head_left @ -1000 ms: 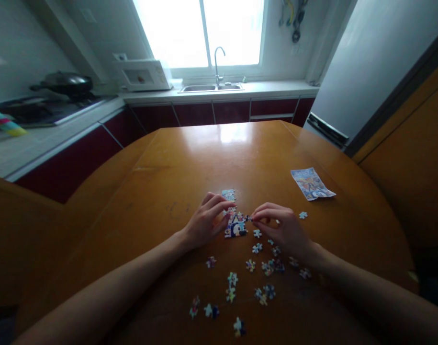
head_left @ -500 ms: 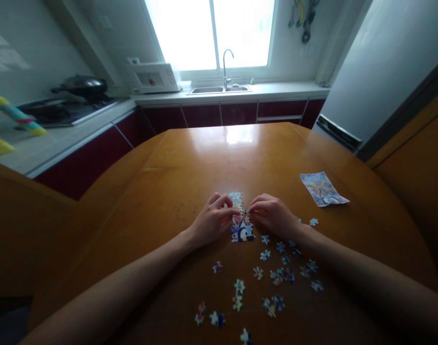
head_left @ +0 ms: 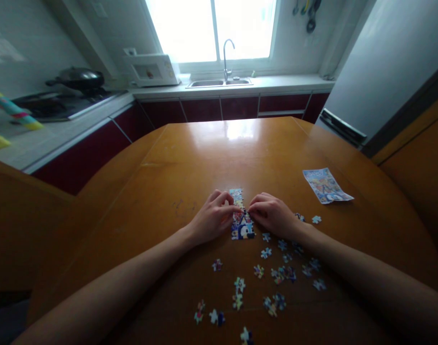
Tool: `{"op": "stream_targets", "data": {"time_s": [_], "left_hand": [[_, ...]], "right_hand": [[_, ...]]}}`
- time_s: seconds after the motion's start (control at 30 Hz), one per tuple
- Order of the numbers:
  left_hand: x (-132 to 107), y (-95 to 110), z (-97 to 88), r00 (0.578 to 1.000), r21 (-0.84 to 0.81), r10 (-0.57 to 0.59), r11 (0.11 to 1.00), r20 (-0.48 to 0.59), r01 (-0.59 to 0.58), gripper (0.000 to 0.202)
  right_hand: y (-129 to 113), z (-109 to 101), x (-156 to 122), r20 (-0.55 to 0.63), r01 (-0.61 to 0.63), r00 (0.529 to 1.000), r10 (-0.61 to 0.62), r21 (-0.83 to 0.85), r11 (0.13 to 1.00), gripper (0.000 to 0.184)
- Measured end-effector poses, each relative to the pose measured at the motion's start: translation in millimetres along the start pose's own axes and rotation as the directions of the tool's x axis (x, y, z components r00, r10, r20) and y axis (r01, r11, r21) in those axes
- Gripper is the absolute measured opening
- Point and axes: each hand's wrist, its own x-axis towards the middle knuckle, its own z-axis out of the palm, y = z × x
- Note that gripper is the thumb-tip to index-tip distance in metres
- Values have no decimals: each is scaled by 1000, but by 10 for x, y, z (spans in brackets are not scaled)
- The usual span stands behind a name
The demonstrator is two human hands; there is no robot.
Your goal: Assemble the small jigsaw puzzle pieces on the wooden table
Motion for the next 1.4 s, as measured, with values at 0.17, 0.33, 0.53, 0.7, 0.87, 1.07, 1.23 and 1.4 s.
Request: {"op": "stream_targets", "data": {"time_s": [0.17, 0.33, 0.53, 0.7, 0.87, 1.07, 1.23, 1.4], "left_hand": [[2, 14, -6, 1000, 8, 13, 1000, 14, -13, 18], [1, 20, -5, 1000, 14, 15, 1000, 26, -16, 22], [6, 35, -9, 999, 12, -14, 1000, 35, 14, 24], [-3, 20, -2, 999, 9, -26, 1000, 24, 26, 24], [-5, 21, -7, 999, 12, -14, 1000, 36, 14, 21], [-10, 9, -1, 997, -1, 2, 1000, 76, -2, 21], [-15, 5, 8, 997, 1, -14, 1000, 74, 14, 20], [-7, 16, 11, 996, 2, -21, 1000, 89, 21, 19]], "right_hand": [[-24, -13, -12, 21, -7, 1000, 7, -4, 1000, 17], [-18, -26, -20, -43, -41, 998, 41, 17, 999, 16], [46, -23, -63, -110, -104, 988, 104, 9, 995, 24], [48, -8, -76, -96, -122, 988, 121, -2, 993, 22], [20, -15, -77, -75, -104, 992, 103, -17, 994, 22], [1, -15, -81, -48, -84, 996, 82, -53, 995, 20], [-1, -3, -79, -38, -79, 996, 76, -88, 993, 22], [12, -4, -77, -22, -80, 997, 78, -111, 991, 22]]}}
